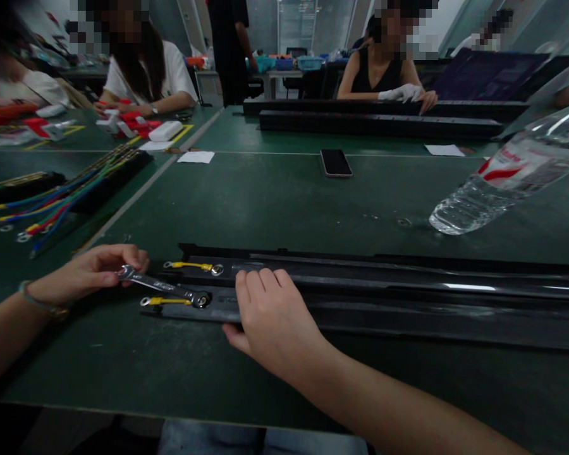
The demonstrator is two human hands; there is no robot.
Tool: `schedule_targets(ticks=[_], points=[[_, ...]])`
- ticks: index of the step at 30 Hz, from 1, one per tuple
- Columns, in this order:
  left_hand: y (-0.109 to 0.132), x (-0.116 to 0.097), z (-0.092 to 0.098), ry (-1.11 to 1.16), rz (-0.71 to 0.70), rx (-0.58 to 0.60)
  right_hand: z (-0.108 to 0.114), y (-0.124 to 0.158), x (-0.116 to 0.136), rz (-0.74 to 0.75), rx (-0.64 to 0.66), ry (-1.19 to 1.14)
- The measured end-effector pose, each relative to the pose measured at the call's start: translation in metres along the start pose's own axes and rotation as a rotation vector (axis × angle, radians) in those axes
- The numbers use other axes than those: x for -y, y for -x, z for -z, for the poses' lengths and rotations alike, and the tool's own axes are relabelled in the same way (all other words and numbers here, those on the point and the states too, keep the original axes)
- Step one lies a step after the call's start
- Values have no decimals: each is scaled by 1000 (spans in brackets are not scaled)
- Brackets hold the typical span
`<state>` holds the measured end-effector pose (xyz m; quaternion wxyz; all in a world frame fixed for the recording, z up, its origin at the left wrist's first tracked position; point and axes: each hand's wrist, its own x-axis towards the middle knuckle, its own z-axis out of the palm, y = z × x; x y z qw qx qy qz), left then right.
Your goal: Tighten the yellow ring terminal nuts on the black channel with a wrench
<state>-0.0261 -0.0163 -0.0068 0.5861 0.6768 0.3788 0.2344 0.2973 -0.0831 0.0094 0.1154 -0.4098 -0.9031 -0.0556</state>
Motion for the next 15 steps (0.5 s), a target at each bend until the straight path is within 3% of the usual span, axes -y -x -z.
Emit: schedule_targets(ticks=[11,15], points=[[-1,-2,-1,38,-29,26,0,-1,-1,1,21,5],[-1,-5,-3,61,-80,97,0,0,0,-2,23,-2]])
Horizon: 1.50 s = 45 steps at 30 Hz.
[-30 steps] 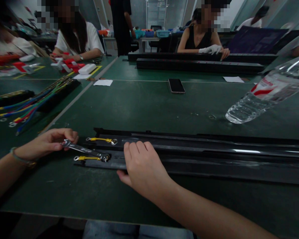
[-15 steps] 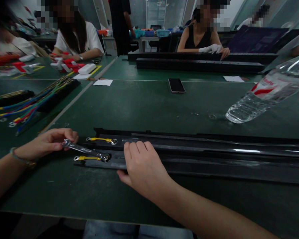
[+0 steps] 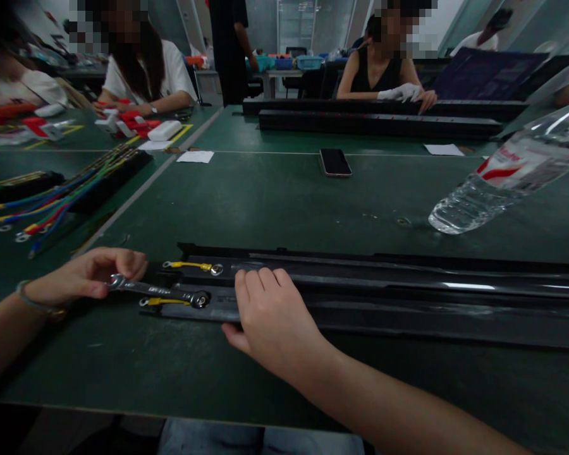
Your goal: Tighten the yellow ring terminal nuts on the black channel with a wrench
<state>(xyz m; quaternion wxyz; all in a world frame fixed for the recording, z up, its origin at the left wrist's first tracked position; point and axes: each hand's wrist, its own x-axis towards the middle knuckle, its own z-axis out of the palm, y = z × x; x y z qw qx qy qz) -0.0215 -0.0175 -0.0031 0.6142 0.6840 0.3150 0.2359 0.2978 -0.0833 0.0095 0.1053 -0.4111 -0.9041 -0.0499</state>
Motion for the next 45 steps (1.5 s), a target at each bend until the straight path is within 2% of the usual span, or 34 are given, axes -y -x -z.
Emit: schedule_targets(ticks=[5,14,16,22,29,39,45], points=[[0,-4,-3,10,-11,110,-1,0,0,-2,-3,0],[3,-2,-3,106,27,166,-1,0,0,0,15,7],[4,2,0,126,52,139,-1,0,0,-1,17,2],[4,8,5,61,33,-46,-1,-1,-1,-1,9,5],[2,11,3,72,75,-107,-1,-1,0,-1,13,-1],[2,0,-3,131,-34,47,-2,-1,-1,-1,8,-1],[5,0,-3,182,13,186,-1,-1,-1,0,-2,1]])
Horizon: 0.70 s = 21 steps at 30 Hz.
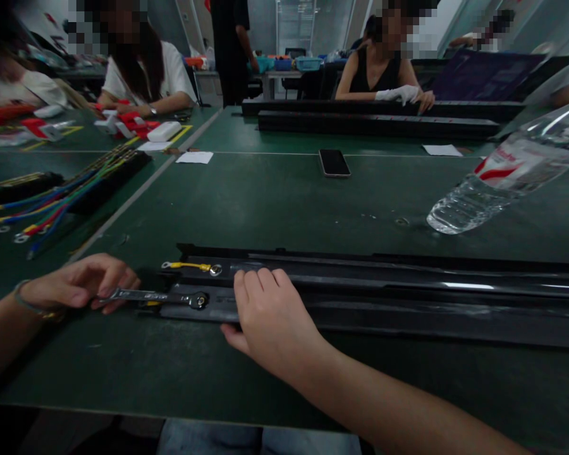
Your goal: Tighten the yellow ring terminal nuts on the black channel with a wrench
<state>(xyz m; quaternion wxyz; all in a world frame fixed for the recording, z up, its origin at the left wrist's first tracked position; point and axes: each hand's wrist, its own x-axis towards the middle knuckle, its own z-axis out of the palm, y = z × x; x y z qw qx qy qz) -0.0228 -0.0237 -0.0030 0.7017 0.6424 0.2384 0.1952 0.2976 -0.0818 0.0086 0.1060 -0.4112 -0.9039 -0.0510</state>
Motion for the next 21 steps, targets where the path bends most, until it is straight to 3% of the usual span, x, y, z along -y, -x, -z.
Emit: schedule_targets(ticks=[4,10,17,21], points=[[2,-2,0,-9,35,70,0,0,0,4,-1,1],[1,-2,1,-11,49,55,0,1,1,5,-10,3],[-3,3,3,8,2,-204,2,1,1,1,-4,-3],[-4,5,3,46,43,-243,2,0,1,0,-5,-5]])
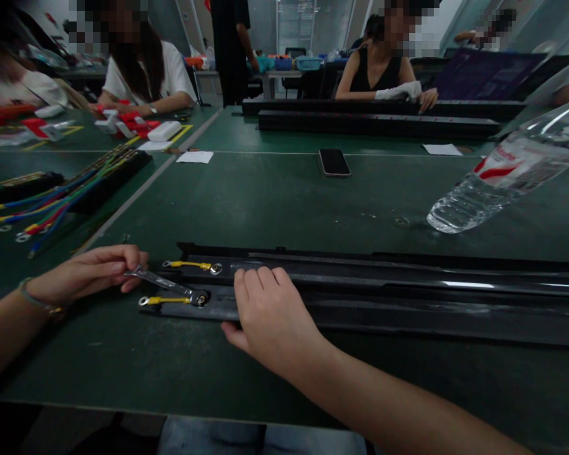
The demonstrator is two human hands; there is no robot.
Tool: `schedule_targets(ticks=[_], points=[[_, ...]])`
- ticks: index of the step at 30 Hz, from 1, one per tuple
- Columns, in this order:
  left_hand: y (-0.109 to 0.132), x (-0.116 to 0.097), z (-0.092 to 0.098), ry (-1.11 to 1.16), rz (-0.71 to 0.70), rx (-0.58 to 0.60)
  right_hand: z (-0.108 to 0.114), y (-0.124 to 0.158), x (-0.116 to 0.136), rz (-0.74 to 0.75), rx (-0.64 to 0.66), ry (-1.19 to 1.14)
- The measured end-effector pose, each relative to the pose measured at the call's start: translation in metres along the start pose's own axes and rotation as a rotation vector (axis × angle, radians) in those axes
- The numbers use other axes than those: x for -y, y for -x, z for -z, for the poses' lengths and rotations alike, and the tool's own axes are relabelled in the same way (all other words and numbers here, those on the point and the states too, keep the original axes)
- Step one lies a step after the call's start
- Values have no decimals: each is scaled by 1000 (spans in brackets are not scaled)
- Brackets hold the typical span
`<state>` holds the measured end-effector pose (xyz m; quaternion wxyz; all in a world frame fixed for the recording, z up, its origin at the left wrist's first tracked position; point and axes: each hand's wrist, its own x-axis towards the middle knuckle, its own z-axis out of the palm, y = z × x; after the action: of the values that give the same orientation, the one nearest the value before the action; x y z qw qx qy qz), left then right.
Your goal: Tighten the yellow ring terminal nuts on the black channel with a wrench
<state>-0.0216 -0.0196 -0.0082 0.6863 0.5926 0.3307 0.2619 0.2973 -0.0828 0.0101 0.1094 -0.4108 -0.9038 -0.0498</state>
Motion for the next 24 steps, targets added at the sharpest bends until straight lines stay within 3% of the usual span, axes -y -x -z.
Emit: schedule_targets(ticks=[8,20,24], points=[[1,-1,0,-5,-13,17,0,0,0,0,10,5],[8,-2,2,-60,-28,370,-1,0,-1,6,-6,4],[9,0,6,-60,-25,425,-1,1,0,4,-9,0]])
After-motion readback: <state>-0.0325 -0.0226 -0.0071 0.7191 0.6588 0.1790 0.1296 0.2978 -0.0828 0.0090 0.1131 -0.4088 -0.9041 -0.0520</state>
